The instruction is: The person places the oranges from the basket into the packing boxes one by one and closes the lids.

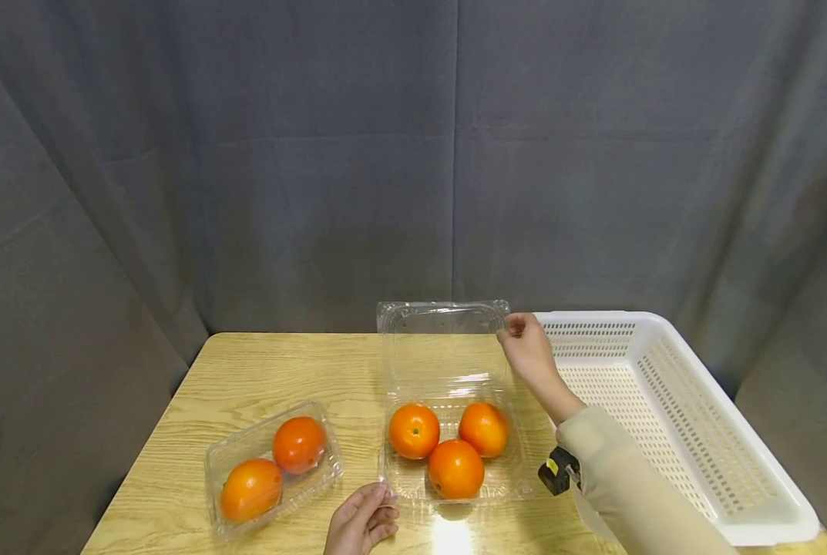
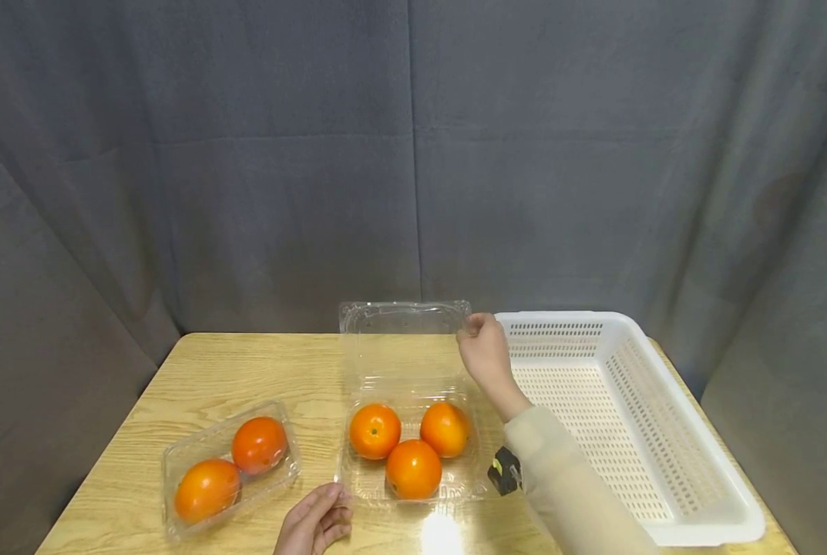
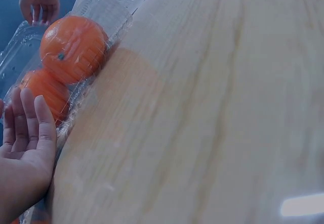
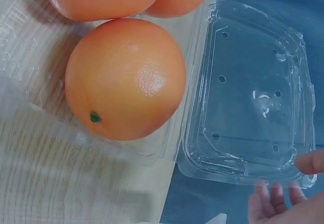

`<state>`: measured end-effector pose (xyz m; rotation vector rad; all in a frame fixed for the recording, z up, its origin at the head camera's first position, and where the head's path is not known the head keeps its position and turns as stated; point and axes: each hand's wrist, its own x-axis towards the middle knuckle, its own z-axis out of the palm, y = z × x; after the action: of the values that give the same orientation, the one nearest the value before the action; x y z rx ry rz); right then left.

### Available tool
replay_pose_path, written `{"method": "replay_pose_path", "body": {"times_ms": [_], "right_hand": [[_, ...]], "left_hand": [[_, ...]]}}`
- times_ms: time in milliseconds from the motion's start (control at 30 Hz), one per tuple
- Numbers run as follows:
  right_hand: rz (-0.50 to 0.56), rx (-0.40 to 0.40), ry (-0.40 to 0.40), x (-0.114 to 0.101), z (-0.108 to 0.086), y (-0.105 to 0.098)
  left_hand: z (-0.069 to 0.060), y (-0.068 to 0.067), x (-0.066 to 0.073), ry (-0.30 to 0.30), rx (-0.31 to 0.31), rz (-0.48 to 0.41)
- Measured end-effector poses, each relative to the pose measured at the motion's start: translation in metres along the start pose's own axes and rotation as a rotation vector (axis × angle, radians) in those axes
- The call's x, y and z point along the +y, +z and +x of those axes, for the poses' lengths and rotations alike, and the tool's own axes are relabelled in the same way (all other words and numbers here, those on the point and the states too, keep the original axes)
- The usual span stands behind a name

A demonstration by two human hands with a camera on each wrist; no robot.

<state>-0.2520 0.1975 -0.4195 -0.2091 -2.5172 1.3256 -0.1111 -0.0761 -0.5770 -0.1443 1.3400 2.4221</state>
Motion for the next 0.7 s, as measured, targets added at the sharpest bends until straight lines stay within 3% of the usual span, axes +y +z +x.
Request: {"method": "replay_pose_path", "body": {"times_ms": [333, 700], "right_hand": [[0.039, 0.002, -0.082, -0.005, -0.009, -0.014], [-0.012, -0.035, -0.204, -0.005, -0.031, -0.028]], "left_hand": [[0.000, 0.001, 0.001, 0.000, 0.004, 0.013], [0.001, 0.000, 0.001, 0.005, -0.004, 0.032]]}}
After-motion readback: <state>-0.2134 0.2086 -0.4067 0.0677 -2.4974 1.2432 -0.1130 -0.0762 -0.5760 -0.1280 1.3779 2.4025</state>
